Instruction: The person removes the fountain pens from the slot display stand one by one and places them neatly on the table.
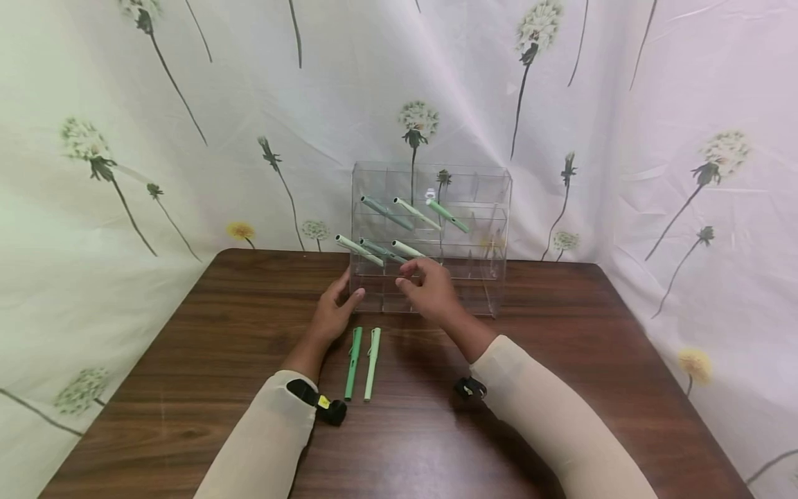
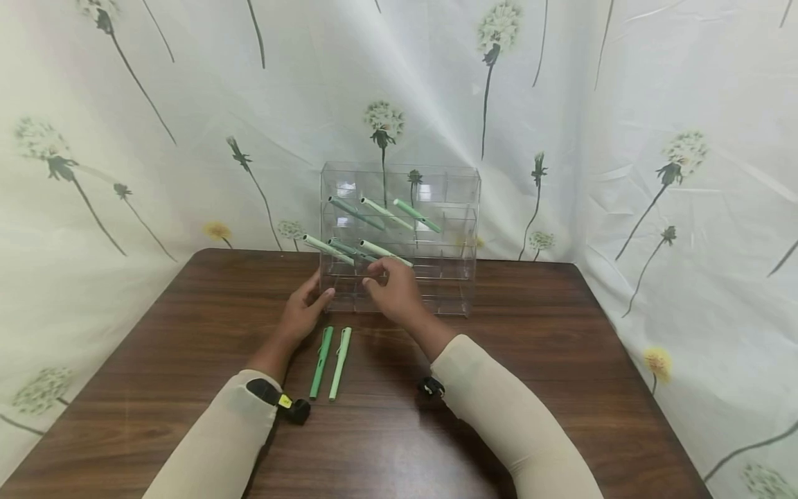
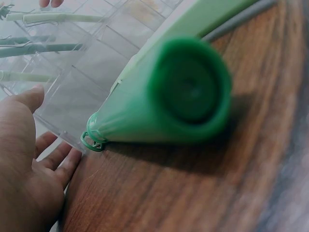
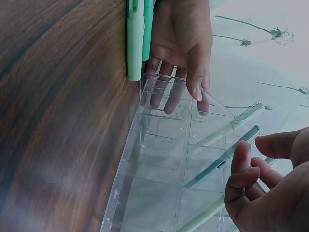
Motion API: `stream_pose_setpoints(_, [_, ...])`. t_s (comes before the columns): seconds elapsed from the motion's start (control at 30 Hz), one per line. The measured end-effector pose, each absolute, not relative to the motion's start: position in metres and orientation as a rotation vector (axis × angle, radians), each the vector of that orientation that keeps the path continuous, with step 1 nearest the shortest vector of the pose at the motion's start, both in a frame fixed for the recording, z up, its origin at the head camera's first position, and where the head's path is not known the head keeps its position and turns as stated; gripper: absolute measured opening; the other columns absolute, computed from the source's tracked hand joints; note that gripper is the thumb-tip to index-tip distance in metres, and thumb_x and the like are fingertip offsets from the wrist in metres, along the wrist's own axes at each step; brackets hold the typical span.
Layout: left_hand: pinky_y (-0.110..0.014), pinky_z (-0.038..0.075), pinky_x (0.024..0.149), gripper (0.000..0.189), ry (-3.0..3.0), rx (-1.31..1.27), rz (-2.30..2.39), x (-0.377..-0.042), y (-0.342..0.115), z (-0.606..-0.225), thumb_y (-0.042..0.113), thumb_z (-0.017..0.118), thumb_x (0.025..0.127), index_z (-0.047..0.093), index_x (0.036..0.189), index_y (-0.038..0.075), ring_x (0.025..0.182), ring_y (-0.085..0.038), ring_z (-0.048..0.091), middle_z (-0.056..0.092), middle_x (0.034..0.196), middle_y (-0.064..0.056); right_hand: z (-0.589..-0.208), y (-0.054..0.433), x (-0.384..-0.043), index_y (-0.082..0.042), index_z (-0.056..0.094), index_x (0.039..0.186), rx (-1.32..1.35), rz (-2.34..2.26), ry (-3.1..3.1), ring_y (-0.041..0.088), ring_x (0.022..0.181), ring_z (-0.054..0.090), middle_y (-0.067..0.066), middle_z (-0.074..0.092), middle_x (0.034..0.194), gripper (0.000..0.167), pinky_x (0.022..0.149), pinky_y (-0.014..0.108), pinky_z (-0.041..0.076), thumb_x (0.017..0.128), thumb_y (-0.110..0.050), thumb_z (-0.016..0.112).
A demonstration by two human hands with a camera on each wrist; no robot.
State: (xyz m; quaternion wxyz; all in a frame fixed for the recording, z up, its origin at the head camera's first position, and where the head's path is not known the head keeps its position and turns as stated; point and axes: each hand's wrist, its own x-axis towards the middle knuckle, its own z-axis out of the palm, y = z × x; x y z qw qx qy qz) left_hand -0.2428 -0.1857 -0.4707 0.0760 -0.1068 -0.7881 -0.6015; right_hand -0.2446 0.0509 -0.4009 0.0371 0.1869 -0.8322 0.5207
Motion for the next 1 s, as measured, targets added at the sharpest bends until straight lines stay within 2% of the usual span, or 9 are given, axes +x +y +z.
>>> stream_pose_setpoints(0.07, [-0.063, 0.022, 0.135, 0.07, -2.365, -0.326, -1.806, -0.243, -0.186, -0.471, 0.013, 0.062, 0.113, 0.028, 0.173, 0.005, 0.165, -0.046, 0.027, 0.031, 0.177, -0.027, -0.4, 0.051, -0.245, 0.0, 0.071, 0.124, 0.546, 1.594, -2.528, 0.031, 0.076, 0.074, 0.019, 0.071, 0.121, 0.02, 0.063, 0.031, 0.054, 0.106, -0.009, 0.072])
stream_pose_setpoints(0.17, [-0.063, 0.025, 0.134, 0.07, -2.345, -0.344, -1.828, -0.243, -0.186, -0.471, 0.012, 0.063, 0.112, 0.028, 0.172, 0.004, 0.164, -0.047, 0.03, 0.033, 0.175, -0.028, -0.4, 0.052, -0.248, 0.002, 0.072, 0.121, 0.516, 1.566, -2.47, 0.019, 0.065, 0.065, 0.019, 0.072, 0.115, 0.019, 0.061, 0.029, 0.05, 0.104, -0.007, 0.074])
stream_pose_setpoints(0.3, [-0.063, 0.024, 0.134, 0.07, -2.335, -0.356, -1.843, -0.243, -0.186, -0.472, 0.012, 0.063, 0.112, 0.027, 0.172, 0.003, 0.165, -0.047, 0.029, 0.031, 0.176, -0.028, -0.395, 0.053, -0.256, 0.003, 0.07, 0.126, 0.451, 1.496, -2.419, 0.009, 0.063, 0.055, 0.02, 0.071, 0.116, 0.026, 0.063, 0.029, 0.048, 0.102, -0.006, 0.076])
stream_pose_setpoints(0.33, [-0.063, 0.023, 0.135, 0.071, -2.341, -0.353, -1.84, -0.244, -0.186, -0.471, 0.013, 0.062, 0.112, 0.027, 0.173, 0.003, 0.166, -0.046, 0.027, 0.03, 0.177, -0.027, -0.394, 0.053, -0.259, 0.003, 0.07, 0.127, 0.435, 1.468, -2.422, 0.01, 0.064, 0.055, 0.02, 0.07, 0.119, 0.028, 0.065, 0.03, 0.049, 0.101, -0.007, 0.077])
stream_pose_setpoints(0.4, [-0.062, 0.021, 0.136, 0.07, -2.351, -0.346, -1.821, -0.248, -0.188, -0.476, 0.015, 0.062, 0.113, 0.027, 0.173, 0.005, 0.167, -0.045, 0.025, 0.029, 0.178, -0.025, -0.392, 0.055, -0.264, 0.001, 0.068, 0.13, 0.411, 1.419, -2.454, 0.02, 0.076, 0.065, 0.02, 0.069, 0.124, 0.032, 0.074, 0.037, 0.054, 0.101, -0.009, 0.078])
stream_pose_setpoints(0.47, [-0.062, 0.021, 0.136, 0.07, -2.368, -0.337, -1.794, -0.254, -0.191, -0.485, 0.019, 0.063, 0.113, 0.028, 0.173, 0.007, 0.168, -0.043, 0.025, 0.029, 0.179, -0.023, -0.392, 0.056, -0.269, -0.001, 0.068, 0.133, 0.401, 1.371, -2.49, 0.031, 0.094, 0.069, 0.02, 0.068, 0.129, 0.036, 0.086, 0.046, 0.056, 0.101, -0.011, 0.079])
stream_pose_setpoints(0.57, [-0.061, 0.023, 0.135, 0.07, -2.376, -0.332, -1.766, -0.264, -0.195, -0.498, 0.024, 0.064, 0.113, 0.03, 0.173, 0.012, 0.167, -0.042, 0.027, 0.032, 0.178, -0.021, -0.394, 0.058, -0.275, -0.001, 0.067, 0.136, 0.397, 1.321, -2.517, 0.042, 0.124, 0.065, 0.022, 0.067, 0.133, 0.04, 0.103, 0.057, 0.053, 0.101, -0.014, 0.079])
stream_pose_setpoints(0.73, [-0.061, 0.022, 0.136, 0.071, -2.4, -0.318, -1.745, -0.267, -0.195, -0.501, 0.026, 0.064, 0.113, 0.029, 0.174, 0.016, 0.167, -0.041, 0.027, 0.032, 0.178, -0.019, -0.397, 0.058, -0.28, 0.0, 0.067, 0.136, 0.405, 1.258, -2.527, 0.042, 0.125, 0.066, 0.023, 0.069, 0.133, 0.04, 0.104, 0.057, 0.053, 0.101, -0.015, 0.078])
stream_pose_setpoints(1.0, [-0.063, 0.018, 0.136, 0.072, -2.408, -0.298, -1.771, -0.268, -0.194, -0.502, 0.017, 0.06, 0.114, 0.022, 0.175, 0.008, 0.168, -0.045, 0.022, 0.025, 0.179, -0.025, -0.399, 0.057, -0.284, 0.0, 0.067, 0.138, 0.422, 1.26, -2.573, 0.041, 0.131, 0.063, 0.023, 0.066, 0.139, 0.041, 0.109, 0.057, 0.052, 0.104, -0.019, 0.077])
